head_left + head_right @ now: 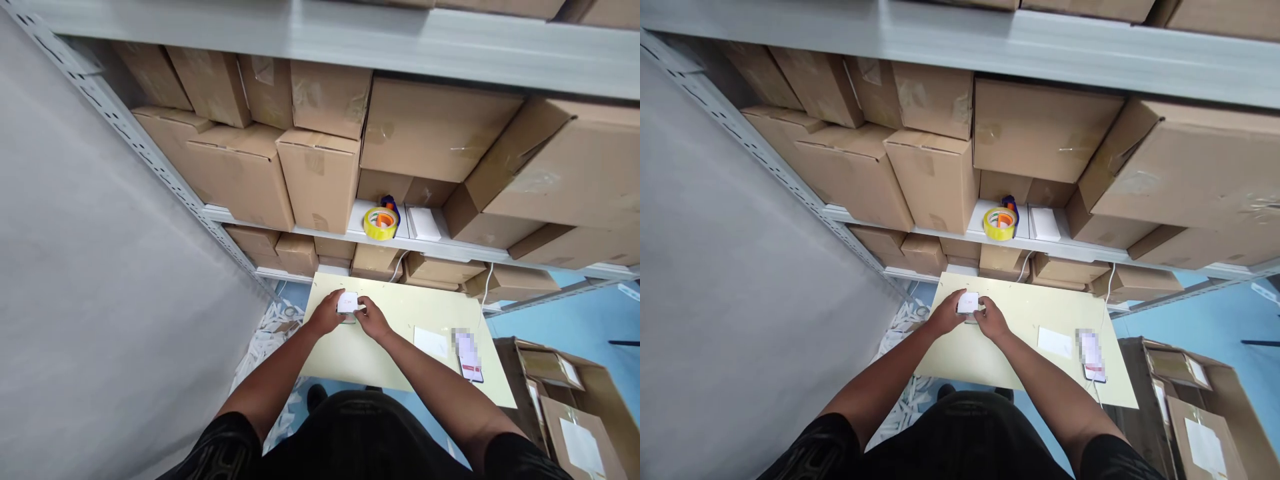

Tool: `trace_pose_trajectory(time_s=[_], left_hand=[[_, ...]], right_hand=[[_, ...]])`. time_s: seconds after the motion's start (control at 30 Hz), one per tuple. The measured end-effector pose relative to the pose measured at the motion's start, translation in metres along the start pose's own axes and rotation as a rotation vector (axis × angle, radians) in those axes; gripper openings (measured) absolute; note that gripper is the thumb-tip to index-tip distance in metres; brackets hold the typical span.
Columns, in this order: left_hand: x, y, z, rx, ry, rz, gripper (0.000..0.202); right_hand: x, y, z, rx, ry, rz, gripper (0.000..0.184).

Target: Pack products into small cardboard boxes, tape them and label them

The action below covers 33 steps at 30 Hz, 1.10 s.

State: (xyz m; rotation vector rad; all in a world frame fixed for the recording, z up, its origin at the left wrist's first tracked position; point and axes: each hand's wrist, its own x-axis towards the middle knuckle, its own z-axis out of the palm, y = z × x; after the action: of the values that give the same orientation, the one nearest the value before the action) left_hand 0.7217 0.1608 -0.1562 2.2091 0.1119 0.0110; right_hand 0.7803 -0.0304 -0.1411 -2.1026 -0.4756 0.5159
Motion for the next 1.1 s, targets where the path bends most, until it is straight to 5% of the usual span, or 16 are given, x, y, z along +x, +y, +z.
trace_pose_trajectory(time_s=[0.17, 0.33, 0.4, 0.53, 0.7, 0.83, 0.93, 1.1], left_hand=[[0.018, -0.003, -0.02, 0.021, -0.073, -0.01, 0.095], [0.006, 0.0, -0.019, 0.054, -0.139, 0.025, 0.1], [0.003, 0.002, -0.018, 0.049, -0.138, -0.002, 0.104], [-0.002, 0.006, -0.02, 0.043, -0.124, -0.002, 0.11], [-0.029, 0.004, -0.024, 0.016, -0.017, 0.033, 0.106], [-0.067, -0.011, -0.026, -0.079, 0.085, -0.04, 0.098], [-0.097, -0.024, -0.031, -0.111, 0.132, -0.108, 0.09], [-0.138, -0.04, -0.037, -0.098, 0.107, -0.161, 0.081]], right_hand=[[0.026, -0.043, -0.03, -0.097, 0.036, 0.014, 0.023], [0.065, -0.111, -0.136, -0.258, 0.641, -0.033, 0.038], [0.093, -0.141, -0.177, -0.324, 0.73, 0.032, 0.048], [0.145, -0.18, -0.214, -0.37, 0.403, 0.326, 0.047], [0.167, -0.189, -0.204, -0.38, 0.25, 0.431, 0.05], [0.15, -0.19, -0.205, -0.402, 0.277, 0.417, 0.04], [0.112, -0.18, -0.218, -0.403, 0.319, 0.377, 0.039], [0.01, -0.111, -0.223, -0.456, 0.391, 0.348, 0.019]])
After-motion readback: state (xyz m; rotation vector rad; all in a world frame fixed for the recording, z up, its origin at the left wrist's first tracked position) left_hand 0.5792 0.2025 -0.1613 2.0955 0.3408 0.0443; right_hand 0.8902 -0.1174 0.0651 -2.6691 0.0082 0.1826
